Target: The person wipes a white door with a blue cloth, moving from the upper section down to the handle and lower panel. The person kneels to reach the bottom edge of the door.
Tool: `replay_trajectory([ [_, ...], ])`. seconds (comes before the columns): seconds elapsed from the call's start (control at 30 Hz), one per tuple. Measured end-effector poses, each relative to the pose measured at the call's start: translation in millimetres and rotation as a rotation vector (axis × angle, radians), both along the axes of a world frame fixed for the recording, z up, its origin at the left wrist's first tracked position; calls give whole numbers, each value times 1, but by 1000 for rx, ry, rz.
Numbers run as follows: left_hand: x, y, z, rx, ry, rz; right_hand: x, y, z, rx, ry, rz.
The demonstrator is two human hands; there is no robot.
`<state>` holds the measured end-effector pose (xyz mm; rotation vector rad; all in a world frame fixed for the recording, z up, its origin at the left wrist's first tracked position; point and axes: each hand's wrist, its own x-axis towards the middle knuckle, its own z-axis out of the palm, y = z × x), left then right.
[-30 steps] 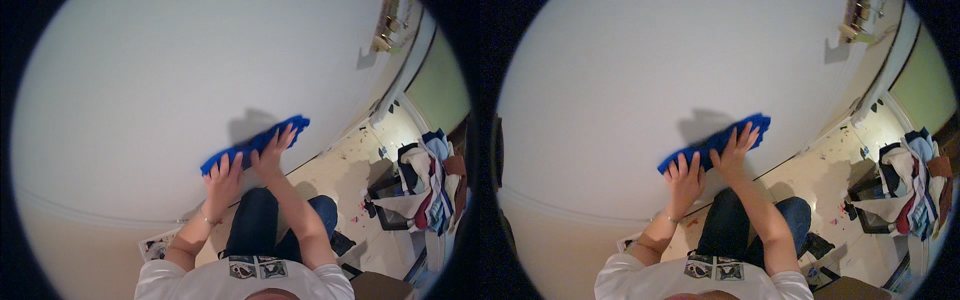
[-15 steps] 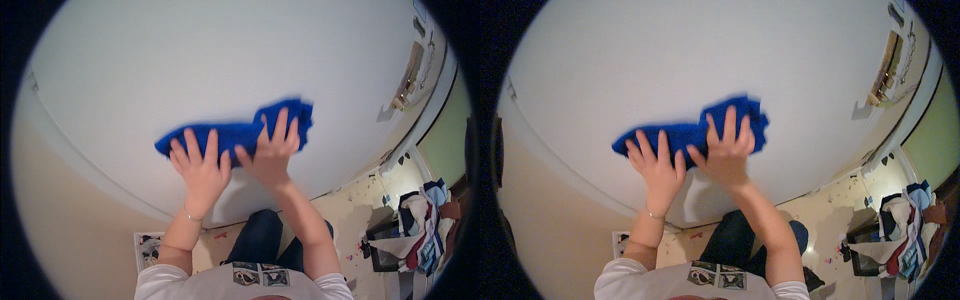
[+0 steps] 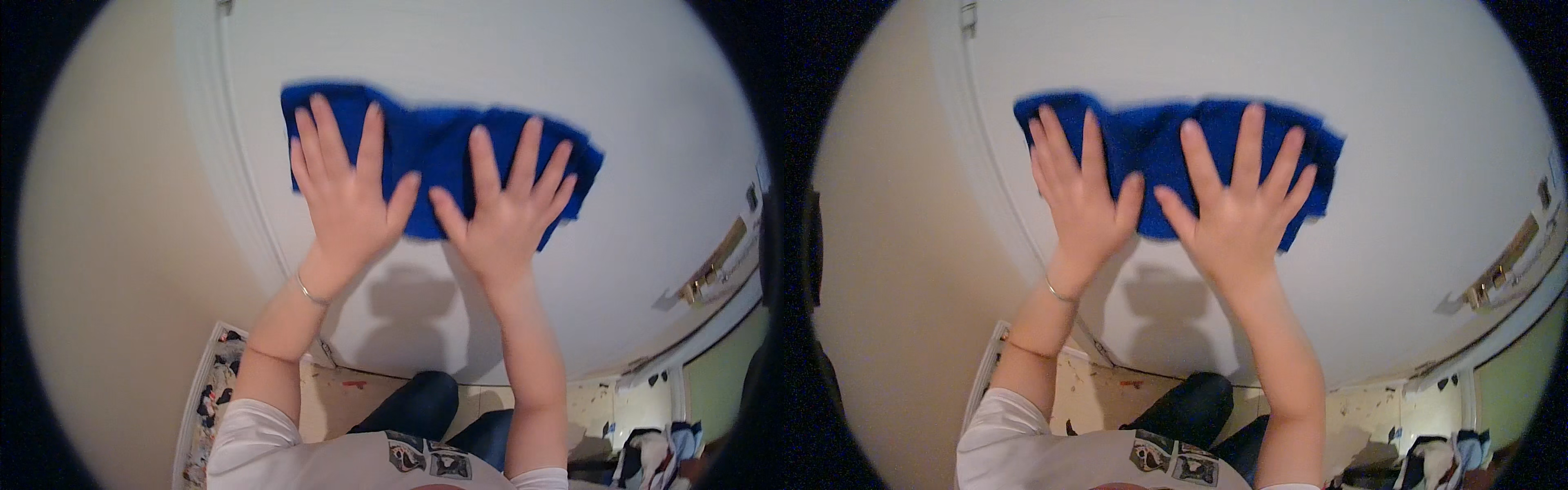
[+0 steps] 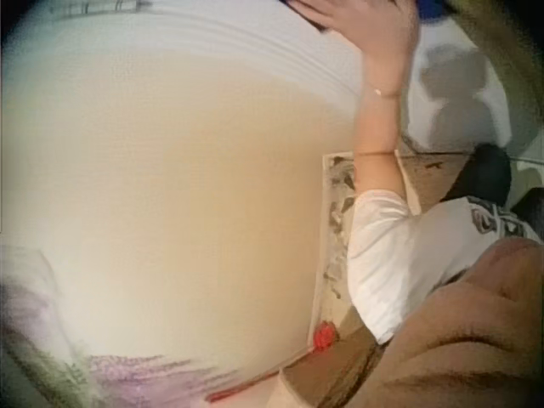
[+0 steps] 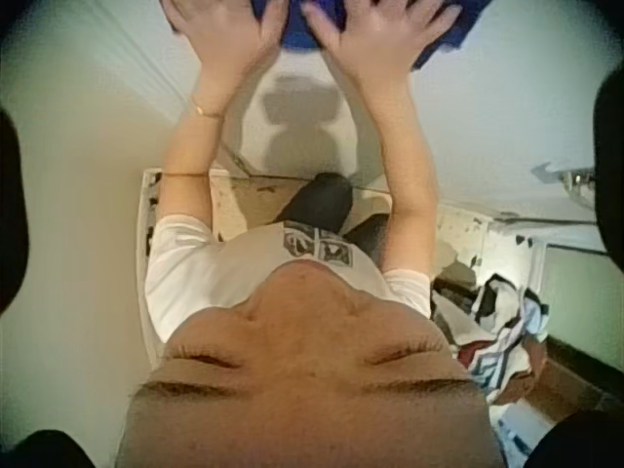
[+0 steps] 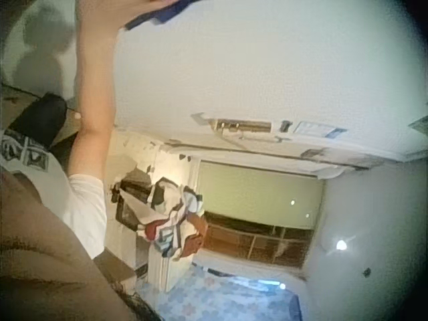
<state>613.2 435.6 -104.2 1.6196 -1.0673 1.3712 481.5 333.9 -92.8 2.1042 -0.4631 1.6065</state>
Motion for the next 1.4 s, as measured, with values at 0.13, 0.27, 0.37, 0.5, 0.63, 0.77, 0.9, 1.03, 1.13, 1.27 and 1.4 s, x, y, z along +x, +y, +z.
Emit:
replay_trajectory([
  [0.13, 29, 10, 33, -93, -95, 57, 28, 13, 36, -110, -35, 44],
  [0.27, 27, 26, -21, 5, 105, 34, 35, 31, -19, -9, 162, 30],
  [0.37, 24, 35, -120, 84, 256, -9, 31, 26, -126, -59, 273, 12],
  [0.5, 16, 31, -238, 96, 335, -25, 23, 22, -247, -47, 465, 135],
  [0.63, 23, 25, -224, 9, 235, 96, 26, 37, -200, 43, 597, 124],
  [0.77, 36, 42, -100, -129, 83, 341, 51, 47, -92, 35, 371, 176],
  [0.9, 71, 69, 4, -327, -96, 482, 90, 57, 4, -132, 214, 236],
  [1.03, 101, 78, 22, -233, -156, 336, 116, 70, 30, -190, 86, 245],
  [1.13, 100, 77, -28, -142, 12, 298, 116, 76, -16, -158, 248, 268],
  [1.27, 88, 76, -126, -104, 202, 182, 106, 73, -119, -188, 388, 132],
  [1.4, 78, 80, -271, -19, 298, 213, 92, 75, -234, -174, 508, 76],
])
